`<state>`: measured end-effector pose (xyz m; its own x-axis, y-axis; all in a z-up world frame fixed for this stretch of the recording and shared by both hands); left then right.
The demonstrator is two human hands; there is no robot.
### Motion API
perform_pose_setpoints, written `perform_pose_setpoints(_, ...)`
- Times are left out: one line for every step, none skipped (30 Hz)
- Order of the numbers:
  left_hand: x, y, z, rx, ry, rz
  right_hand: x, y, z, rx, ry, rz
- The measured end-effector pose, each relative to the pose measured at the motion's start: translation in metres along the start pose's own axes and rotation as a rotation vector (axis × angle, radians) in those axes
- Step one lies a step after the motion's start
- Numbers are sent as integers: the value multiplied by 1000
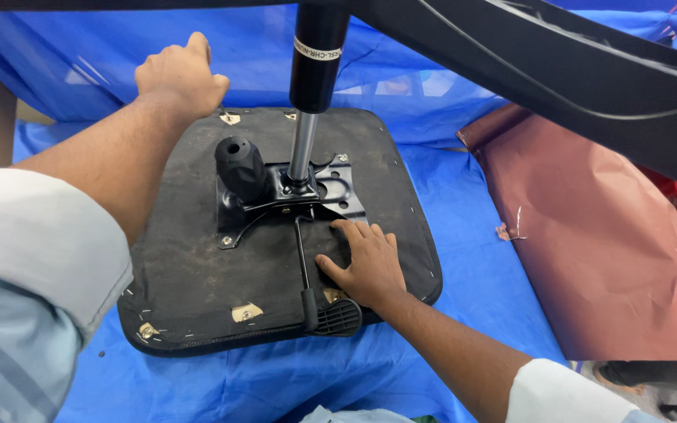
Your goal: The person attaches a gas lift to the underside of an office chair seat using a screwdriver. They insert screws into the metal mounting plate and tighten them to secure the lift in place.
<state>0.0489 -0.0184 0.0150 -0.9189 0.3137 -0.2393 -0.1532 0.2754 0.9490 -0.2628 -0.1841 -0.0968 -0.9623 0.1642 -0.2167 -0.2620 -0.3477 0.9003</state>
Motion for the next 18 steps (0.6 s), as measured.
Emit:
perform_pose_setpoints(2,3,3,-1,6,-1,-1,-1,3,-3,13,-4)
perform_pose_setpoints(2,0,0,7,0,4,0,0,2,2,13,-9)
perform_pose_setpoints(4,-2,-3,-1,-33,-6,1,1,0,8,13,-13)
perform_pose_setpoints(7,-1,-2,-16,-61,-19,0,0,0,7,12,-16)
perform_pose_setpoints(9,0,-2,-31,-89,-33,0,0,0,6,11,-18)
perform_pose_setpoints(10,0,-1,-28,-85,-20,0,1,0,6,9,-21)
perform_pose_setpoints(11,0,-1,-25,-81,-8,0,1,1,5,14,-17)
perform_pose_setpoints(10,-2,-4,-16,-81,5,0,0,0,9,14,-13)
perform_pose_setpoints(9,-3,-8,-10,-90,5,1,1,0,13,14,-10)
perform_pose_setpoints(9,-2,-7,-13,-88,3,0,0,2,9,12,-10)
perform_pose_setpoints(9,1,-4,-17,-85,2,-1,-1,3,5,9,-9)
perform_pose_setpoints(9,-1,-4,-11,-66,4,1,1,1,12,0,-7)
perform_pose_setpoints(10,-2,-3,-6,-46,7,1,1,-1,19,-4,7)
perform_pose_setpoints(10,-1,-1,-7,-29,7,1,0,-1,19,-7,17)
perform_pose_setpoints(10,-4,-3,-20,-18,31,1,0,-1,19,-11,26)
perform_pose_setpoints(11,-4,-2,-40,-3,53,0,1,1,13,-4,11)
perform_pose_setpoints(11,-4,0,-60,12,76,-1,2,2,6,3,-4)
perform_pose_setpoints(13,-4,-1,-45,-9,54,1,4,2,7,10,-10)
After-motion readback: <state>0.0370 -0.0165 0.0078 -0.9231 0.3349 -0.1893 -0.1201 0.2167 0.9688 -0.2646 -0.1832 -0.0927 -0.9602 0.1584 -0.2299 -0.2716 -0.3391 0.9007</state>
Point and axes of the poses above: each hand's wrist, its own x-axis away from the middle knuckle, its own y-axis out of the back of the hand, z = x × y, the point moved 7 cm from there along -x, towards the middle knuckle, and after that the axes turned 2 degrees about y, right-handed, at the moved point
